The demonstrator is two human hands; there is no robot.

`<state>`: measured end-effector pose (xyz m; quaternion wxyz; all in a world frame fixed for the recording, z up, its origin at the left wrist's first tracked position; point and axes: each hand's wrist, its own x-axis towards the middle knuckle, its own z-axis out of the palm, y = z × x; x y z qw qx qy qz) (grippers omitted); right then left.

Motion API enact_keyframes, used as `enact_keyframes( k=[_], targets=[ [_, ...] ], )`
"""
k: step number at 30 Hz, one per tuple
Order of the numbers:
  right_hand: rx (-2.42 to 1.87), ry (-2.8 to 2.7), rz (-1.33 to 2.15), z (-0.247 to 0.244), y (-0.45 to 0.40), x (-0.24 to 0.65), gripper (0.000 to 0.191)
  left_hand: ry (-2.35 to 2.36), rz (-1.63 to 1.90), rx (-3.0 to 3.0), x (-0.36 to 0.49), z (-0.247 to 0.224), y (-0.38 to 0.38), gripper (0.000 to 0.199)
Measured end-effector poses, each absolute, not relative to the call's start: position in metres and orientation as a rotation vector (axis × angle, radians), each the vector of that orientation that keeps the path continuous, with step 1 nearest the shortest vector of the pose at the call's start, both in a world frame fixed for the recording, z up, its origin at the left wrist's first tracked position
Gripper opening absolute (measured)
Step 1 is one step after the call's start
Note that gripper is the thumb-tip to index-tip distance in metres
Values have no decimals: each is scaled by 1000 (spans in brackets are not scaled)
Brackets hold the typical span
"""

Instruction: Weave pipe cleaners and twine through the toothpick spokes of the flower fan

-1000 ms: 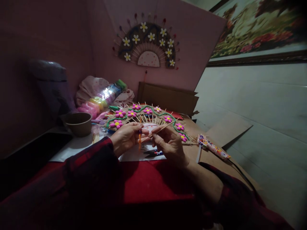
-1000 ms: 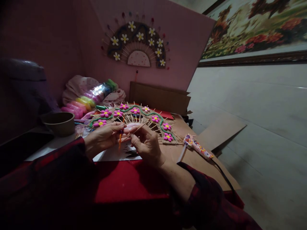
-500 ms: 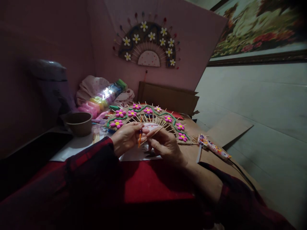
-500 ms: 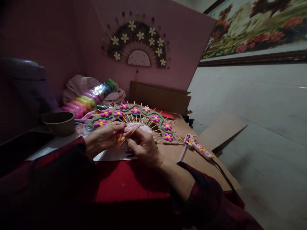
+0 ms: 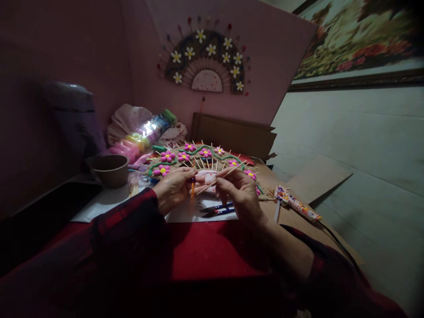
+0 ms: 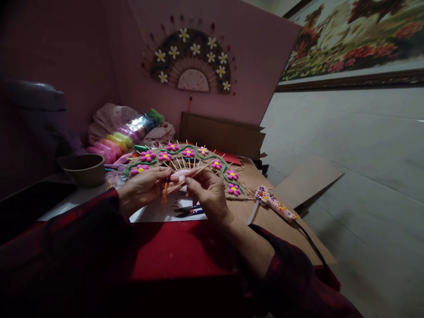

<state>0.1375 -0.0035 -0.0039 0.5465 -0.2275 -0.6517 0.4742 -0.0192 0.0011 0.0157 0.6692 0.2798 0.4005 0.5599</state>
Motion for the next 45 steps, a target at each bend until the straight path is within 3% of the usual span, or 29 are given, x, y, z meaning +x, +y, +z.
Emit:
enact_keyframes(
  k=[4, 21, 45],
  targets=[
    [-574, -1523, 884, -7, -1, 135, 9, 867, 1222, 644, -15, 14, -1, 15],
    [-503, -1611, 1081, -11, -5, 133, 8, 841, 1218, 696, -12, 12, -5, 18],
    [-580, -1559, 874, -11, -1, 134, 9, 906, 1212, 684, -9, 17, -8, 17]
  ],
)
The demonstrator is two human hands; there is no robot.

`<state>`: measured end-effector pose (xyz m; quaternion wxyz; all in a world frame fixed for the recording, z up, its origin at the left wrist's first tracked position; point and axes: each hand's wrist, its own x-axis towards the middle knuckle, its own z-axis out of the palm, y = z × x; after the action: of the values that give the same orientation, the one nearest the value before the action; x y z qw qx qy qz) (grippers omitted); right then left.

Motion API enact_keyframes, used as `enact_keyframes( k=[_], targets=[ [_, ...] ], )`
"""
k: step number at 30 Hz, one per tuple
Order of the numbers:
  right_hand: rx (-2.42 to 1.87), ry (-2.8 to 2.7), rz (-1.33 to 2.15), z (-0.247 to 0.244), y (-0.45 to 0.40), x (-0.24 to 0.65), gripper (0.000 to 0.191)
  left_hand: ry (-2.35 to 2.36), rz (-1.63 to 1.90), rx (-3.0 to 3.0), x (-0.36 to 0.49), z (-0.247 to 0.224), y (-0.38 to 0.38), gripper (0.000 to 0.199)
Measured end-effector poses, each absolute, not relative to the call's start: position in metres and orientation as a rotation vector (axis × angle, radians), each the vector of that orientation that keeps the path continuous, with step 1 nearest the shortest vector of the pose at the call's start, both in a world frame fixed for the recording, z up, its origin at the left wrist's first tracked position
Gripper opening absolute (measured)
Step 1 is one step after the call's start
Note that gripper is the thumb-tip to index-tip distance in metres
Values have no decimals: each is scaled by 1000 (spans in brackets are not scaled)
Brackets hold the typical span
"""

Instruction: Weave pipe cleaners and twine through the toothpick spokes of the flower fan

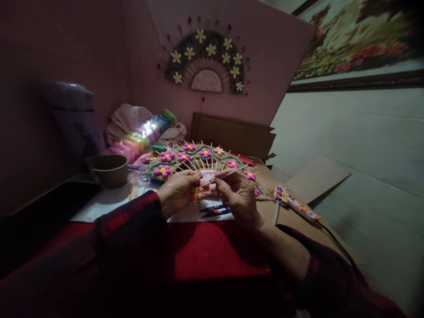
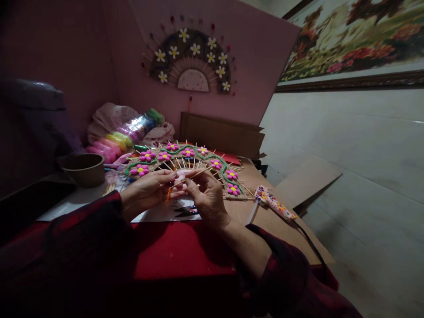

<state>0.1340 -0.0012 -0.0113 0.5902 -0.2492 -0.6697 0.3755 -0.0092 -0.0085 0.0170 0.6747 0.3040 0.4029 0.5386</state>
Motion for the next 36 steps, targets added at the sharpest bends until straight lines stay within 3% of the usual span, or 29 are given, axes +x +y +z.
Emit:
enact_keyframes(
  k=[10, 24, 31, 36],
  targets=[
    [-556, -1616, 875, -17, 1, 135, 8, 907, 1214, 700, -9, 16, -7, 16],
    [-555, -1666, 1269, -5, -4, 139, 10, 850, 1254, 752, -11, 12, -6, 23],
    [-544, -1678, 1089, -11, -2, 135, 8, 813, 1246, 748, -12, 10, -6, 21],
    [-529, -1744, 1157, -10, -3, 135, 7, 924, 1224, 747, -14, 11, -4, 17]
  ],
)
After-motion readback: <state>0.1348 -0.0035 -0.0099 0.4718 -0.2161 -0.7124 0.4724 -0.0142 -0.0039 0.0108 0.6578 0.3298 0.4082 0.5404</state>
